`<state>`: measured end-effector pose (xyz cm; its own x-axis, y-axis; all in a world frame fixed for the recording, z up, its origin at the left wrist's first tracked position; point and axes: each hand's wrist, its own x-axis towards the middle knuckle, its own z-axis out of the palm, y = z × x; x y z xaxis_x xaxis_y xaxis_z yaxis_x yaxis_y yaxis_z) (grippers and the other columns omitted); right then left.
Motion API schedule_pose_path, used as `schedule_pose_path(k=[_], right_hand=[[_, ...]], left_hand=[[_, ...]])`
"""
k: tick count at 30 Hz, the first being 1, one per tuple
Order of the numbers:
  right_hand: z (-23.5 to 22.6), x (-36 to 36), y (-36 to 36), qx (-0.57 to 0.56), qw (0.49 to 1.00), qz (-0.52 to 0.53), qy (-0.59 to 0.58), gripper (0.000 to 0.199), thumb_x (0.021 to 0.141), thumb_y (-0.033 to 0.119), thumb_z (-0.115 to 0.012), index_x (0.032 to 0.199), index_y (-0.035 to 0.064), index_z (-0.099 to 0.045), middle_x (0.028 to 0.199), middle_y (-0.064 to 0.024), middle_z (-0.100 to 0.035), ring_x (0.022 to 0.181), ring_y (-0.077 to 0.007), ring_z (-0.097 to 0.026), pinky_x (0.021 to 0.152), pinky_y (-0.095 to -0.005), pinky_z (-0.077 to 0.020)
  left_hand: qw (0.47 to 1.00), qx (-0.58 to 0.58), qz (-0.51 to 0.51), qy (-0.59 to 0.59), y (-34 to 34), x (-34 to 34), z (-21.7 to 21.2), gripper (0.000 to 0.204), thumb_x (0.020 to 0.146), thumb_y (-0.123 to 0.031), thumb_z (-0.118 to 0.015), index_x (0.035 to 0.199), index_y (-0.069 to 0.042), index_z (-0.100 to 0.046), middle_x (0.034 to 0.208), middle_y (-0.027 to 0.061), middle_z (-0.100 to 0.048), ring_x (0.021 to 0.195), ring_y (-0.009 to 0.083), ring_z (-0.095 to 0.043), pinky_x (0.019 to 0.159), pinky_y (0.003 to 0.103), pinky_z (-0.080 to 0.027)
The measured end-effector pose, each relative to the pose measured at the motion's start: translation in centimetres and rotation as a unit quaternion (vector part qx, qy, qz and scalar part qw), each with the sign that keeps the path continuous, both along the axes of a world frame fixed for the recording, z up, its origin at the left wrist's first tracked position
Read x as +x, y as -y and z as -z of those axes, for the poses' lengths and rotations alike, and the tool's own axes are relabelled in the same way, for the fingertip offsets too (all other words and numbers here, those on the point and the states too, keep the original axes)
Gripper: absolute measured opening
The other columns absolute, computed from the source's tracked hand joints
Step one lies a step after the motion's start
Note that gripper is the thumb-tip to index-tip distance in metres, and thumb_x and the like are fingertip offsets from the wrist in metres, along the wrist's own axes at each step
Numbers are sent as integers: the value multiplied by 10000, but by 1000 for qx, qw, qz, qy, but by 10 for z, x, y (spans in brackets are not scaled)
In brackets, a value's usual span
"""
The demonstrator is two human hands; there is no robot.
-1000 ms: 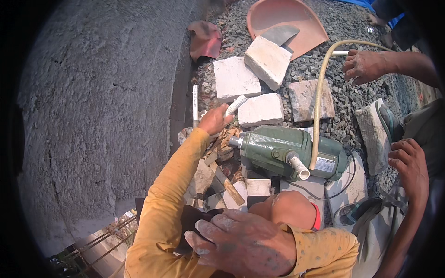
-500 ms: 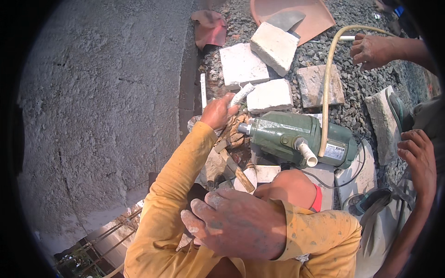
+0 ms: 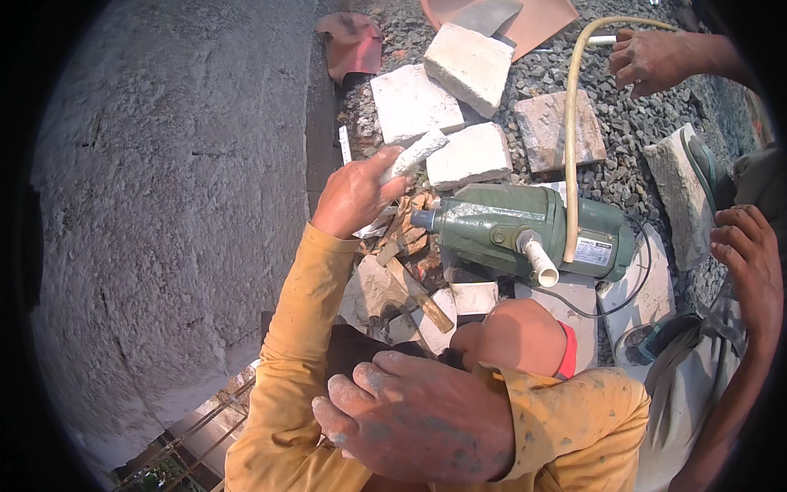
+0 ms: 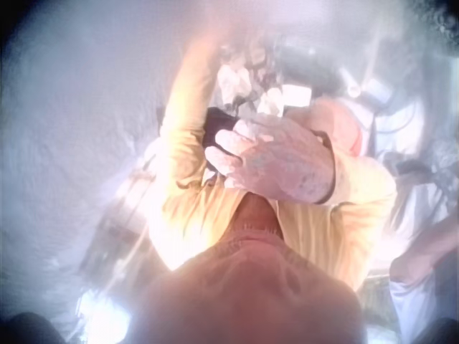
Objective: The person assembles a white PVC pipe fitting by hand, attaching it to a green motorized device. They then use a hammer to secure the fitting and rinse it with water from a bucket.
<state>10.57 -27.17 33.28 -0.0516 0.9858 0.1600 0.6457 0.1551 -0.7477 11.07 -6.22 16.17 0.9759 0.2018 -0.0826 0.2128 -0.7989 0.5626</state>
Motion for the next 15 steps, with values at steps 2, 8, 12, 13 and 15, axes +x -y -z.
schedule_pose_path(k=[2, 8, 12, 13, 15], right_hand=[[1, -1, -2, 23, 1000, 10, -1, 181, 775, 231, -583, 853, 68, -565, 752, -9, -495, 722, -150, -548, 636, -260, -442], [-9, -3, 4, 68, 997, 6, -40, 246, 738, 231, -614, 922, 71, -583, 768, -52, -536, 714, -221, -558, 639, -337, -471], [5, -13, 6, 113, 993, 38, 11, 183, 778, 211, -563, 879, 59, -578, 773, -9, -502, 719, -150, -540, 637, -268, -428], [7, -15, 6, 90, 996, 14, -7, 189, 782, 207, -559, 897, 59, -581, 785, -12, -503, 719, -153, -538, 640, -271, -424], [10, -14, 5, 76, 996, -23, -32, 189, 782, 208, -558, 897, 59, -580, 786, -13, -504, 720, -153, -538, 641, -269, -424]], left_hand=[[1000, 20, 6, -18, 3, 0, 14, 409, 837, -328, -612, 1193, -137, -549, 871, 198, -649, 826, 379, -622, 716, 461, -479], [995, 11, -17, -94, -10, -16, 98, 417, 847, -325, -609, 1222, -163, -522, 905, 202, -643, 861, 374, -616, 741, 473, -475], [1000, 5, -5, -16, -18, -17, 63, 422, 839, -317, -619, 1201, -120, -533, 832, 204, -640, 784, 390, -617, 684, 472, -475], [1000, 11, 3, -18, -15, -16, 34, 419, 837, -313, -620, 1195, -111, -537, 822, 203, -640, 776, 390, -617, 680, 470, -476], [1000, 20, 10, -21, -13, -16, -31, 408, 818, -254, -645, 1166, -65, -545, 822, 226, -639, 791, 405, -616, 681, 456, -478]])
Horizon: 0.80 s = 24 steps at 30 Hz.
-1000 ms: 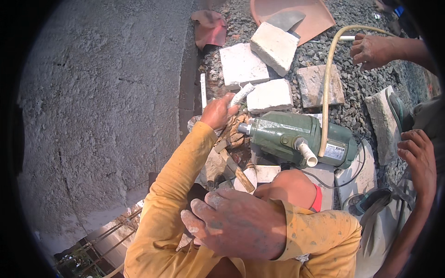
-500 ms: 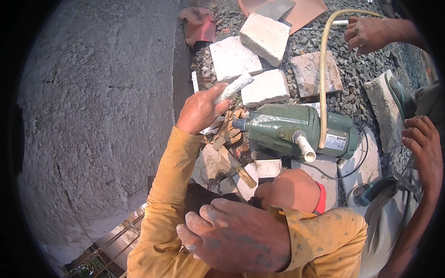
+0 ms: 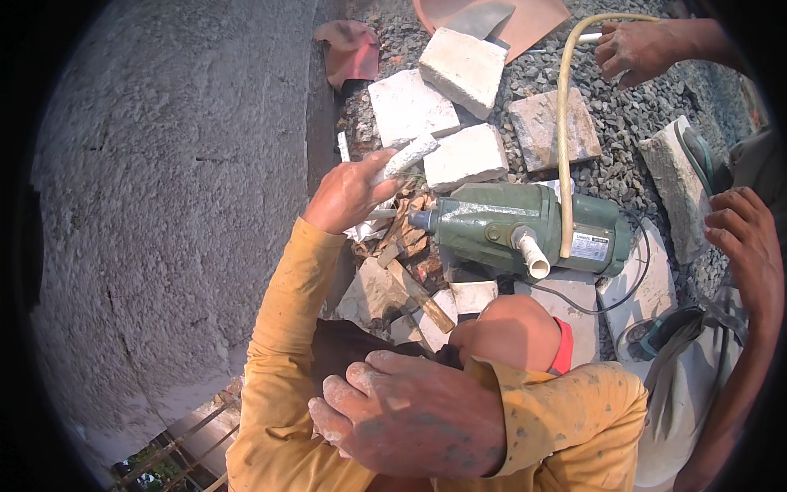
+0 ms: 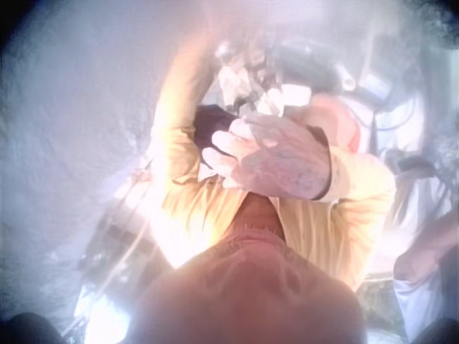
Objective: The person assembles a white PVC pipe fitting by hand, attaching it to a green motorized device. They then use a hammer to secure the fitting and rinse it with water from a bucket.
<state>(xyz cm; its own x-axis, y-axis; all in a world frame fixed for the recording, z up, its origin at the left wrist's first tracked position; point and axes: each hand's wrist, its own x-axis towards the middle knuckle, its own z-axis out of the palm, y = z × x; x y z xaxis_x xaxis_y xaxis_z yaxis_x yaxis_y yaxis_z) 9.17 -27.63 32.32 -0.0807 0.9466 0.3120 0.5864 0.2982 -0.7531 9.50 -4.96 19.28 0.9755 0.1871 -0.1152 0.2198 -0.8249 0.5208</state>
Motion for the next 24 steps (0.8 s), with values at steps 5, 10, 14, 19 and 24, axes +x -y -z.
schedule_pose_path(k=[5, 10, 14, 19, 24], right_hand=[[6, 10, -11, -30, 1000, 7, 5, 188, 783, 208, -556, 897, 60, -579, 789, -17, -505, 725, -154, -539, 643, -265, -424], [-7, -9, -6, 9, 999, -43, -13, 187, 784, 209, -554, 896, 61, -577, 793, -21, -506, 729, -155, -540, 645, -261, -423], [-13, 3, -7, -56, 997, -46, 27, 394, 814, 348, -588, 1104, 81, -582, 1013, -57, -564, 832, -180, -566, 751, -302, -462], [-20, 10, -12, -62, 997, -23, 44, 268, 769, 269, -605, 940, 67, -564, 807, -79, -536, 706, -217, -559, 623, -337, -463], [-31, 13, -5, -49, 997, -29, 60, 232, 739, 243, -627, 867, 62, -559, 715, -87, -527, 666, -239, -564, 568, -354, -466]], left_hand=[[994, 49, 36, 96, 14, 14, -39, 383, 806, -240, -645, 1142, -76, -563, 762, 196, -641, 692, 378, -624, 615, 441, -494], [999, 32, -25, -12, 7, -17, 57, 440, 836, -317, -632, 1215, -117, -535, 846, 239, -639, 803, 408, -619, 710, 465, -480], [1000, 9, -23, 10, 3, -3, 14, 438, 831, -315, -629, 1218, -134, -531, 846, 221, -645, 794, 401, -622, 695, 456, -484], [1000, 21, -10, -6, 12, -3, 33, 431, 827, -289, -627, 1221, -142, -529, 881, 199, -649, 813, 383, -620, 705, 458, -481], [995, 10, -86, -57, 2, -18, 106, 477, 818, -299, -644, 1248, -140, -513, 951, 222, -644, 884, 391, -615, 776, 472, -472]])
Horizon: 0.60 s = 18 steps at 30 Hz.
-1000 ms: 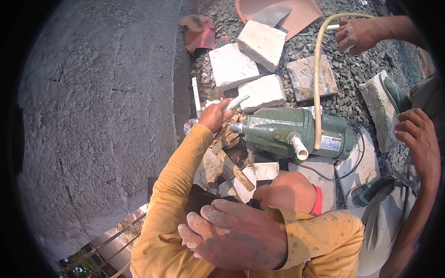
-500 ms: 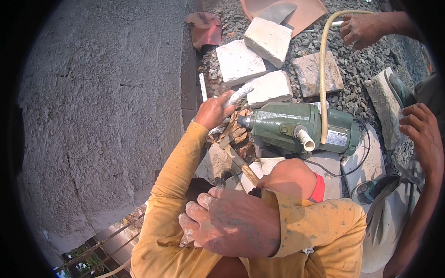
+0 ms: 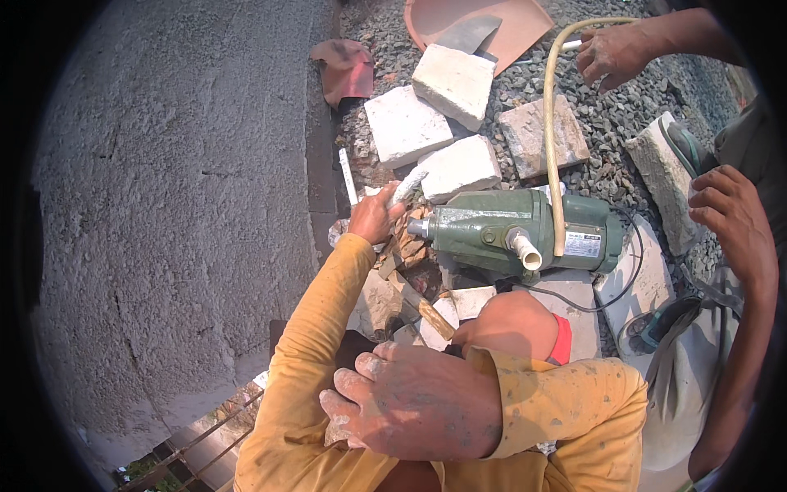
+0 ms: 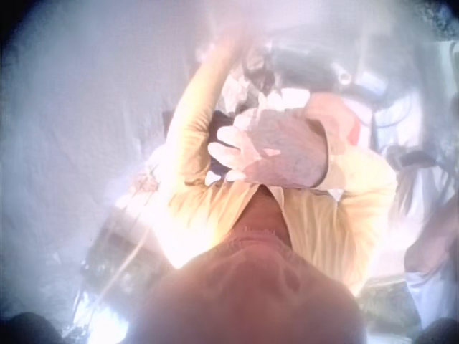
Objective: The person assembles a white PVC pipe fitting by hand, attaching it to a green motorized device. They then use a hammer to secure the fitting and rinse it with water from a bucket.
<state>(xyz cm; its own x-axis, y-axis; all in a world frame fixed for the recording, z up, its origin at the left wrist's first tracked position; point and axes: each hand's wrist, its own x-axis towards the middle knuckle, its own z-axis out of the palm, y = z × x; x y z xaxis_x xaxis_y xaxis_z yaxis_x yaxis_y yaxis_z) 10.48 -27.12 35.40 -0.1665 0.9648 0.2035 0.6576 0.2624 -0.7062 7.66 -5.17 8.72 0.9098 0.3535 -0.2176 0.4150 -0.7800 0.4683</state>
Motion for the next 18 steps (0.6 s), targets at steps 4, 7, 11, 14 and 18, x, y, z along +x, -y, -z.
schedule_pose_path(k=[4, 7, 11, 14, 18], right_hand=[[26, 4, -2, -38, 998, 7, -57, 316, 780, 292, -609, 1006, 75, -569, 897, -82, -557, 770, -211, -580, 650, -323, -483], [28, 3, 0, -47, 997, 20, -51, 373, 818, 314, -575, 1098, 68, -566, 999, -86, -565, 789, -193, -572, 698, -310, -480], [30, -2, -10, -47, 997, 13, -54, 365, 805, 305, -602, 1072, 59, -564, 922, -65, -548, 775, -203, -592, 676, -311, -480], [28, 10, -13, -60, 998, 6, -25, 445, 760, 361, -670, 1104, 91, -588, 1037, -88, -590, 794, -228, -617, 698, -328, -500], [39, 31, -56, -104, 992, 69, 21, 415, 732, 311, -703, 1066, 82, -615, 1059, -86, -603, 874, -257, -595, 760, -366, -482]], left_hand=[[998, -2, 25, 57, 11, 15, -51, 445, 832, -282, -624, 1229, -109, -523, 858, 217, -646, 797, 399, -616, 706, 484, -473], [999, 25, 10, 21, 3, 26, -55, 446, 833, -288, -617, 1231, -109, -526, 860, 212, -649, 785, 389, -617, 700, 484, -473], [998, -52, -38, 12, -14, -12, 39, 479, 832, -325, -613, 1260, -135, -514, 874, 211, -653, 805, 380, -626, 707, 489, -472], [999, -38, -33, -5, 3, -12, 47, 385, 831, -333, -616, 1146, -123, -547, 893, 189, -651, 848, 374, -621, 717, 475, -480], [985, -134, -37, -98, 11, -10, 40, 418, 804, -349, -602, 1146, -109, -577, 977, 210, -638, 927, 365, -605, 796, 455, -466]])
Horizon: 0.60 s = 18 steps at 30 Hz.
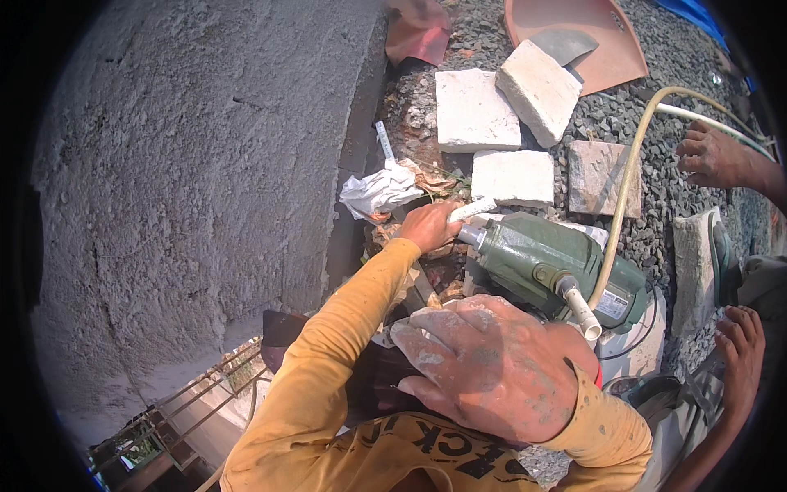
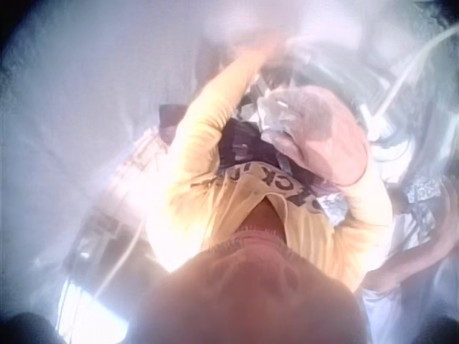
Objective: The person assembles a white PVC pipe fitting by hand, attaching it to a green motorized device. They then use a hammer to secure the fitting and rinse it with water from a bucket.
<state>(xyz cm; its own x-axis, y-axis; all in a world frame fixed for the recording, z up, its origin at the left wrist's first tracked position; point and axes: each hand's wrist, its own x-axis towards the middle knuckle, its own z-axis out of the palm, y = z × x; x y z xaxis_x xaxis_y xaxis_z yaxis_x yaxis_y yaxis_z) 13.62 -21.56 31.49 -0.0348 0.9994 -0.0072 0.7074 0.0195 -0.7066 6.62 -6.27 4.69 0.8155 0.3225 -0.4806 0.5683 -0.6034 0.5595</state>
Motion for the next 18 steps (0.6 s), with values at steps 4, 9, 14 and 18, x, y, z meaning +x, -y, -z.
schedule_pose_path(k=[4, 9, 14, 18], right_hand=[[83, 47, -74, -108, 991, -52, 59, 439, 731, 138, -584, 1149, 5, -557, 1034, -176, -592, 986, -358, -543, 893, -447, -406], [215, 90, -127, -468, 879, -28, 86, 662, 640, 487, -648, 1109, 22, -599, 1003, -227, -641, 937, -363, -622, 844, -404, -470], [246, 85, -147, -520, 849, -85, -40, 741, 618, 543, -649, 1137, 17, -593, 981, -201, -647, 921, -339, -619, 833, -399, -460], [252, 75, -134, -509, 850, -127, 46, 780, 639, 665, -647, 1027, -11, -617, 915, -229, -649, 899, -357, -628, 819, -419, -477]], left_hand=[[994, -102, -31, 1, -15, -19, 33, 414, 754, -374, -646, 1002, -43, -626, 989, 198, -646, 943, 358, -614, 827, 449, -469], [989, -118, -28, 83, -15, 7, 26, 377, 748, -272, -687, 955, 17, -561, 921, 214, -630, 884, 322, -621, 769, 386, -477], [928, -318, -141, 132, -34, -23, 57, 239, 793, -131, -653, 928, -9, -499, 790, 39, -553, 713, 101, -505, 660, 277, -440], [954, -197, -165, 152, -62, -31, 33, 294, 766, -166, -691, 952, -17, -518, 861, 106, -595, 818, 204, -578, 737, 324, -447]])
